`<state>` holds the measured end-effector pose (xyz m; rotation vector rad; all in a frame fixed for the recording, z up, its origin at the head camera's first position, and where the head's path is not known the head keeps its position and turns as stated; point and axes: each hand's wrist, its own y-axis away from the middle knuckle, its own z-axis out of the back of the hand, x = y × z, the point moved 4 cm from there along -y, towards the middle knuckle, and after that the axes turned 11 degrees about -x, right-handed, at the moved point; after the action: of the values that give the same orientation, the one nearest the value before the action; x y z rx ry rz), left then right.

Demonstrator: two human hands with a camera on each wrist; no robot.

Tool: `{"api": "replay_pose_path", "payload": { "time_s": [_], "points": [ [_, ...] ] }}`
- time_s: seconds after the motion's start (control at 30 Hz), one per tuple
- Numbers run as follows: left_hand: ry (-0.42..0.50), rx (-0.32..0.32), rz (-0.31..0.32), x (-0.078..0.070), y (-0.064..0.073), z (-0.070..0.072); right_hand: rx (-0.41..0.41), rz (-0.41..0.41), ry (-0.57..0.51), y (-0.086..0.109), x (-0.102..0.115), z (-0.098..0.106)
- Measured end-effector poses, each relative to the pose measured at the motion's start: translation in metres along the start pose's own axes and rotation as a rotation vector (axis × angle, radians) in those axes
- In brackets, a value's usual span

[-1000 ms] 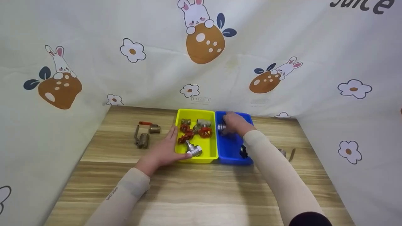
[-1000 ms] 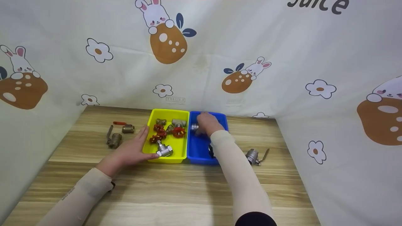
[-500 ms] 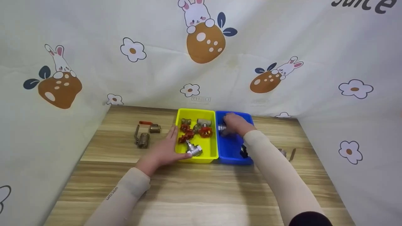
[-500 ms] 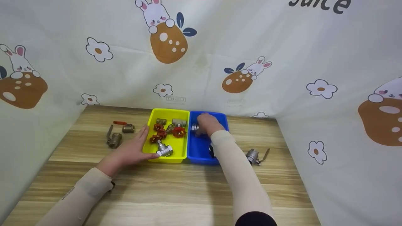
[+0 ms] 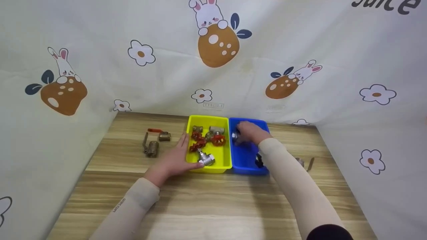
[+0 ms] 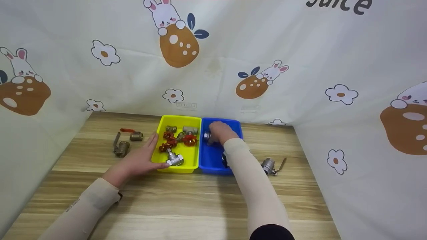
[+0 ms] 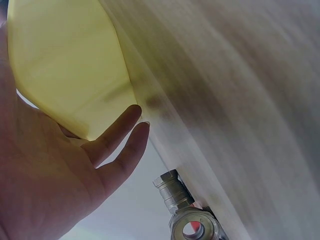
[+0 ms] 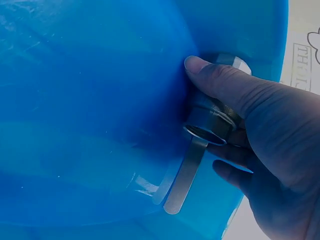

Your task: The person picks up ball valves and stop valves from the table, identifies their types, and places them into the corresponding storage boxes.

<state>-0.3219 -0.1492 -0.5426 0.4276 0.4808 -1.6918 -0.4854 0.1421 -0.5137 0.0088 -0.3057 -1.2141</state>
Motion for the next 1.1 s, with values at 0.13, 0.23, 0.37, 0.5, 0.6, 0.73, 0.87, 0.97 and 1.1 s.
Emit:
{"api": "replay_pose_path", "payload": {
  "time_s": [0.13,0.23,0.37,0.5,0.6,0.73,0.87,0.97,1.1],
  "points": [
    [0.000,0.007,-0.012,-0.002,0.001,0.001,-0.023,0.058,0.050,0.001,0.002,0.002],
    [-0.001,0.008,-0.014,-0.002,0.001,0.001,-0.030,0.076,0.065,0.002,0.002,0.002],
    [-0.006,0.006,-0.010,-0.002,0.000,0.000,-0.033,0.071,0.054,0.003,0.001,0.002],
    [-0.003,0.009,-0.004,-0.001,0.000,0.000,-0.027,0.065,0.043,0.001,-0.002,0.001],
    [-0.002,0.007,-0.004,0.000,0.000,-0.001,-0.027,0.073,0.043,0.001,-0.003,0.000],
    [0.000,0.003,-0.003,0.001,-0.001,-0.002,-0.022,0.062,0.022,0.003,-0.004,0.002],
    [0.011,0.001,0.006,0.002,-0.001,-0.003,-0.014,0.041,-0.013,0.006,-0.005,0.006],
    [0.017,0.002,0.007,0.001,-0.001,-0.003,-0.029,0.066,-0.013,0.009,-0.004,0.008],
    [0.023,0.000,0.000,0.002,-0.001,-0.003,-0.066,0.134,0.013,0.012,-0.003,0.011]
  ]
}}
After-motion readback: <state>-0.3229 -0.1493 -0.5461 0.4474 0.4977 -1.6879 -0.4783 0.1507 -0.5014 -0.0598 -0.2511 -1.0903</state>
